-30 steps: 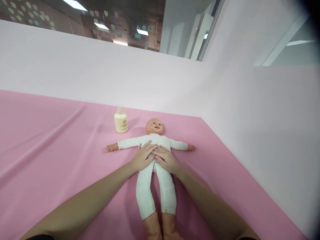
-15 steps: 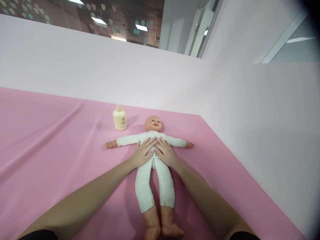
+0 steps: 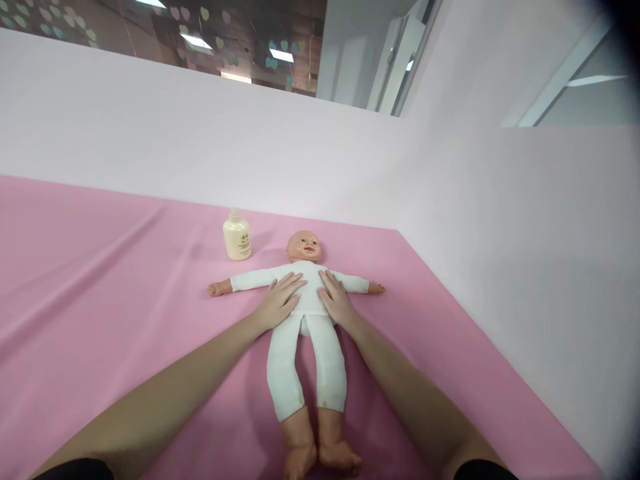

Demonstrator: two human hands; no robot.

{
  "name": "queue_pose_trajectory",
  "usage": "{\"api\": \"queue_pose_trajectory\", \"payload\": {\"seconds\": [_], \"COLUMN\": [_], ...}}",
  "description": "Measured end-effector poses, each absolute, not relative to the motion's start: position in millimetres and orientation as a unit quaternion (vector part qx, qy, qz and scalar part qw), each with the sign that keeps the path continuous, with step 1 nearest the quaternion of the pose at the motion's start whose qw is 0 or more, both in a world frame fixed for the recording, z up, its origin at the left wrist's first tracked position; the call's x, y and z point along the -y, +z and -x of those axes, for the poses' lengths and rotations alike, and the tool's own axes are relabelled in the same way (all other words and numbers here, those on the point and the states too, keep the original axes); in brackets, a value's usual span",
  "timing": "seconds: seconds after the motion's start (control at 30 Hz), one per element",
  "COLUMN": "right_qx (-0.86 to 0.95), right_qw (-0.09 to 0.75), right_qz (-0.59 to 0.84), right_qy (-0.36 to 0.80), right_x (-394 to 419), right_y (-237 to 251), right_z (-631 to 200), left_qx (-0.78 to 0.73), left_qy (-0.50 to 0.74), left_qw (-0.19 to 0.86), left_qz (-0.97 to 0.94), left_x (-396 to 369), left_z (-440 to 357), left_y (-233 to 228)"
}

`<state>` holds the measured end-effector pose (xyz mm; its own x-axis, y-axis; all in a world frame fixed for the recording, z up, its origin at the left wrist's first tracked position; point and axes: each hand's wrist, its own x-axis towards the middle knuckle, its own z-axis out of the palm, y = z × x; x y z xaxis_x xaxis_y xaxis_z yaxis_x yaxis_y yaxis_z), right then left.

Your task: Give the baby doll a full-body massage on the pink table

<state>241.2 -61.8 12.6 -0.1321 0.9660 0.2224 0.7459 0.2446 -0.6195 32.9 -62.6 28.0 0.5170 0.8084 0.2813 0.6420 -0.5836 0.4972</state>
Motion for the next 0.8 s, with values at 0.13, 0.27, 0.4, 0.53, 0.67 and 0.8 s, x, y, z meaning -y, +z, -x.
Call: {"api": "queue_pose_trajectory", "payload": {"seconds": [0.13, 0.27, 0.4, 0.53, 0.67, 0.8], "right_qx": [0.728, 0.723, 0.707, 0.699, 0.701, 0.705], "right_qw": [0.307, 0.296, 0.286, 0.288, 0.313, 0.357], "right_qz": [0.589, 0.610, 0.641, 0.651, 0.640, 0.612], "right_qy": [0.172, 0.134, 0.088, 0.062, 0.043, 0.009], "right_x": [58, 55, 53, 51, 52, 53], "right_y": [12, 13, 12, 9, 8, 12], "right_z": [-249, -257, -265, -267, -266, -264], "left_qx": [-0.472, -0.511, -0.529, -0.544, -0.547, -0.552], "left_qy": [0.244, 0.244, 0.253, 0.250, 0.257, 0.262], "left_qw": [0.155, 0.149, 0.130, 0.107, 0.084, 0.047], "left_qz": [-0.833, -0.811, -0.800, -0.794, -0.792, -0.790], "left_x": [57, 49, 41, 39, 45, 49], "left_z": [-29, -23, -18, -17, -19, -20], "left_y": [26, 22, 17, 17, 22, 27]}}
